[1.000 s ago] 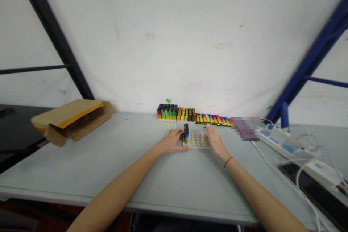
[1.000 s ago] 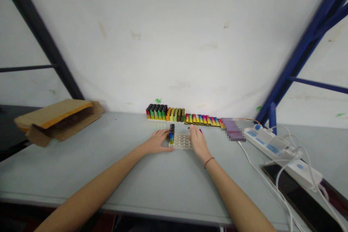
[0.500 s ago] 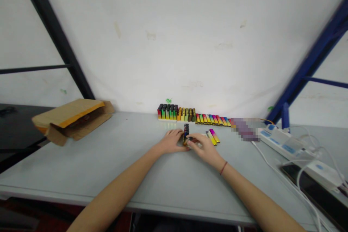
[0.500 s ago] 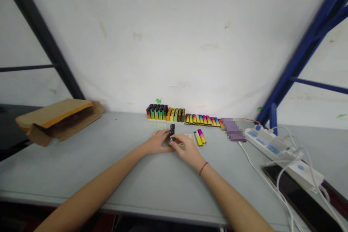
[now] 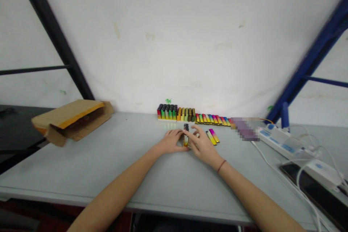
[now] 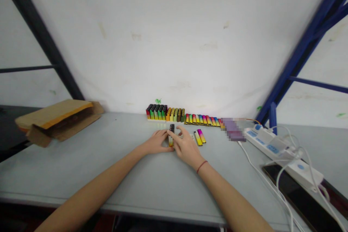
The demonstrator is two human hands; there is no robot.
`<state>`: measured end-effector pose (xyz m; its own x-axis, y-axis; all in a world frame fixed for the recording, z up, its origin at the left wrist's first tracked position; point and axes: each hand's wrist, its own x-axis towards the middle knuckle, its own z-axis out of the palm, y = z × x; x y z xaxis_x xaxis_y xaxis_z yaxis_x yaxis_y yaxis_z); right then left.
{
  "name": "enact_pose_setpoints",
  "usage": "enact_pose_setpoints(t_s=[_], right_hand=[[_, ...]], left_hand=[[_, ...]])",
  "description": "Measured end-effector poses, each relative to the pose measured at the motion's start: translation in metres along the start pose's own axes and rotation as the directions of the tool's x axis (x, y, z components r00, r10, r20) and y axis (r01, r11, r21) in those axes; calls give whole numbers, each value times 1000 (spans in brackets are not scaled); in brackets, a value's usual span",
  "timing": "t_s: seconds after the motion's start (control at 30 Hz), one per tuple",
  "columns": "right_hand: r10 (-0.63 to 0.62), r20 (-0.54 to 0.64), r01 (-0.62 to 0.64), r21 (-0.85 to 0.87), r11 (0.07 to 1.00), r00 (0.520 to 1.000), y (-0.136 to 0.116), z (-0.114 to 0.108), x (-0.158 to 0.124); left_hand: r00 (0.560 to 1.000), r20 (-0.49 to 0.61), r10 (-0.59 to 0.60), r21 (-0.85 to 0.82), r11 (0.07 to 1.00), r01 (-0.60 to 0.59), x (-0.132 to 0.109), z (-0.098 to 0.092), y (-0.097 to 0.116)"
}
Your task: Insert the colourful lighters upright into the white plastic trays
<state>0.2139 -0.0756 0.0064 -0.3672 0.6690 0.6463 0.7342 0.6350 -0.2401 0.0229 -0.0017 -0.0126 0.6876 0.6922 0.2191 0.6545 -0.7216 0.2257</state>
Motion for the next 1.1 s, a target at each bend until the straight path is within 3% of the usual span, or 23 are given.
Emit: enact_pose_setpoints(t_s=[0.1,0.2,0.27,0.4,0.67,0.93,1.1], right_hand=[[33,-85,-39,-63,997,996,8,-5,1],[217,-98,-236,-265,935,971,22,-15,2],[384,-10,-352,-427,833,923,31,-21,1],[632,130,-454,-587,670,764,43,-30,-1],[733,184,-507,-612,606,654,44,-35,4],[744,127,-565,-572,595,656,51,-30,1],[653,17,-595,-396,699,757,54,-28,2]], left_hand=[[1000,14,6,-3,1000,-6,0,-3,1],[1000,27,6,-1,1000,-6,0,-4,1],[999,33,-1,3,1000,1,0,-4,1],[999,44,-1,4,1000,1,0,-5,1],[999,52,-3,10,1000,3,0,-6,3],[999,38,1,15,1000,-2,1,-5,2],[999,42,-1,7,1000,1,1,-5,2]])
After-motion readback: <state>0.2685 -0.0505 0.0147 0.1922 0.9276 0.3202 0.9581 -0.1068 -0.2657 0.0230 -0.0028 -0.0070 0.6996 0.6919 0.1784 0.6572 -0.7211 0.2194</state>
